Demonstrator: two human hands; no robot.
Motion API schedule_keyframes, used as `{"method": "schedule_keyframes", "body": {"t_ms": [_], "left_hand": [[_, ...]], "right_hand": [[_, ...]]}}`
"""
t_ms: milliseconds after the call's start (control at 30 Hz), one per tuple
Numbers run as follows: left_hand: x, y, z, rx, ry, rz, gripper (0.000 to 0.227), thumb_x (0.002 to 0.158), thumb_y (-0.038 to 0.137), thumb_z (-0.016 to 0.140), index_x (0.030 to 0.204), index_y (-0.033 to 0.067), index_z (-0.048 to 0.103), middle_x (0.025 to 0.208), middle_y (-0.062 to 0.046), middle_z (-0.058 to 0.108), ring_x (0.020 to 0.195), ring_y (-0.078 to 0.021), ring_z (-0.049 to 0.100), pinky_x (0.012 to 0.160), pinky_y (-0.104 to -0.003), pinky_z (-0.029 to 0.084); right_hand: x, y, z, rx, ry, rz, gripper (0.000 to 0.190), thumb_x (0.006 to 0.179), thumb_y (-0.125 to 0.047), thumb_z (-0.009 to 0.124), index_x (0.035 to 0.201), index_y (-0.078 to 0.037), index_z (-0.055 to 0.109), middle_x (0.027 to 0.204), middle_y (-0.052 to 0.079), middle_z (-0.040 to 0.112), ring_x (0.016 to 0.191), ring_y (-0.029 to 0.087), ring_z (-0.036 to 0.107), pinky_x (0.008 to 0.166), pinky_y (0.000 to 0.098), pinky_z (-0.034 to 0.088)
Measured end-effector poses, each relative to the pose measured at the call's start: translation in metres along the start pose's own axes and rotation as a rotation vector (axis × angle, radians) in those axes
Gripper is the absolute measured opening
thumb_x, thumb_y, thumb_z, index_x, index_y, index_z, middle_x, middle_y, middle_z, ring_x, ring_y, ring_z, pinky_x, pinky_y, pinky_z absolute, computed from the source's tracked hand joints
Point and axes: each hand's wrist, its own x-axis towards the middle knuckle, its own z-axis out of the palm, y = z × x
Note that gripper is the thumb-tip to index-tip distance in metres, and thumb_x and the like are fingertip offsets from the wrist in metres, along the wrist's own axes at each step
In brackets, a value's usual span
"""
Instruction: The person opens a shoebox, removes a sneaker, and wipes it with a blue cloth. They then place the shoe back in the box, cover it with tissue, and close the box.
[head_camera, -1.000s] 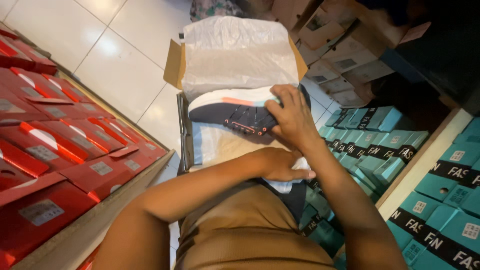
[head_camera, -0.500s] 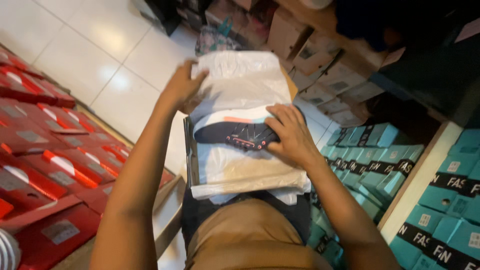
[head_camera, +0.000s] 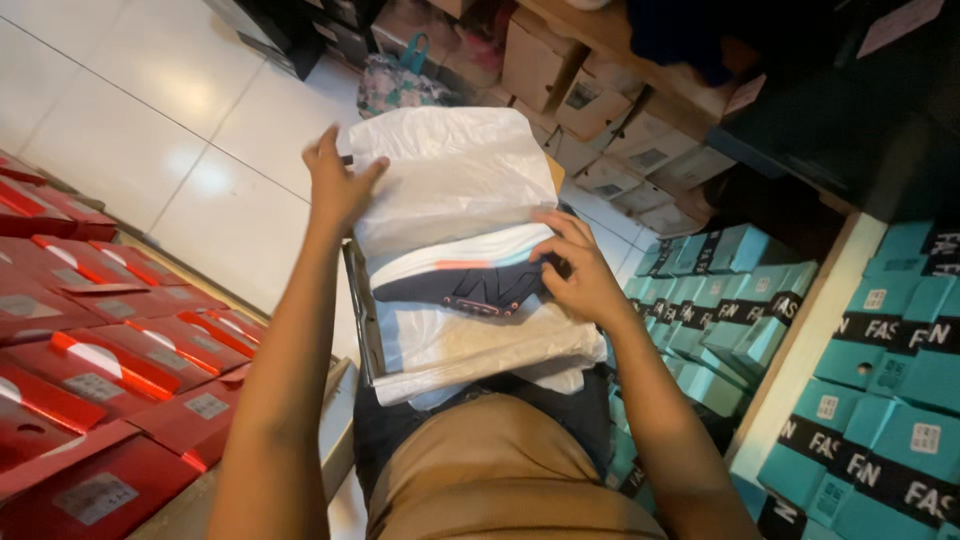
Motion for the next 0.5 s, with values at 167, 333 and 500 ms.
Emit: {"method": "schedule_keyframes", "body": {"t_ms": [167, 333, 500], "left_hand": [[-0.088, 0.052, -0.004, 0.077, -0.319, 0.577, 0.085, 0.077, 0.041, 0.089, 0.144, 0.0067, 0.050, 0.136, -0.032, 0.054, 0.128, -0.0580, 0.051, 0.106, -0.068, 0.044], [-0.137, 0.049, 0.025, 0.672, -0.631, 0.961, 0.090, 0.064, 0.026, 0.092, 0.145, 0.0158, 0.052, 0.147, -0.026, 0.049, 0.138, -0.0459, 0.046, 0.113, -0.058, 0.037], [-0.125, 0.023, 0.041, 0.902, -0.466, 0.938, 0.097, 0.071, 0.032, 0.087, 0.157, 0.0290, 0.043, 0.155, -0.019, 0.041, 0.147, -0.0400, 0.036, 0.119, -0.053, 0.029]], "right_hand": [[-0.002, -0.008, -0.001, 0.014, 0.053, 0.006, 0.027, 0.083, 0.003, 0.065, 0.101, -0.014, 0.075, 0.156, 0.017, 0.048, 0.144, 0.044, 0.041, 0.117, 0.0585, 0.031], [-0.003, -0.018, -0.001, -0.081, 0.075, 0.031, 0.040, 0.098, -0.001, 0.055, 0.127, -0.023, 0.071, 0.166, 0.015, 0.033, 0.151, 0.047, 0.025, 0.121, 0.0616, 0.021], [-0.006, -0.021, -0.006, -0.040, 0.076, 0.053, 0.048, 0.107, -0.007, 0.044, 0.151, -0.022, 0.055, 0.164, 0.016, 0.034, 0.147, 0.044, 0.032, 0.121, 0.0581, 0.024]]}}
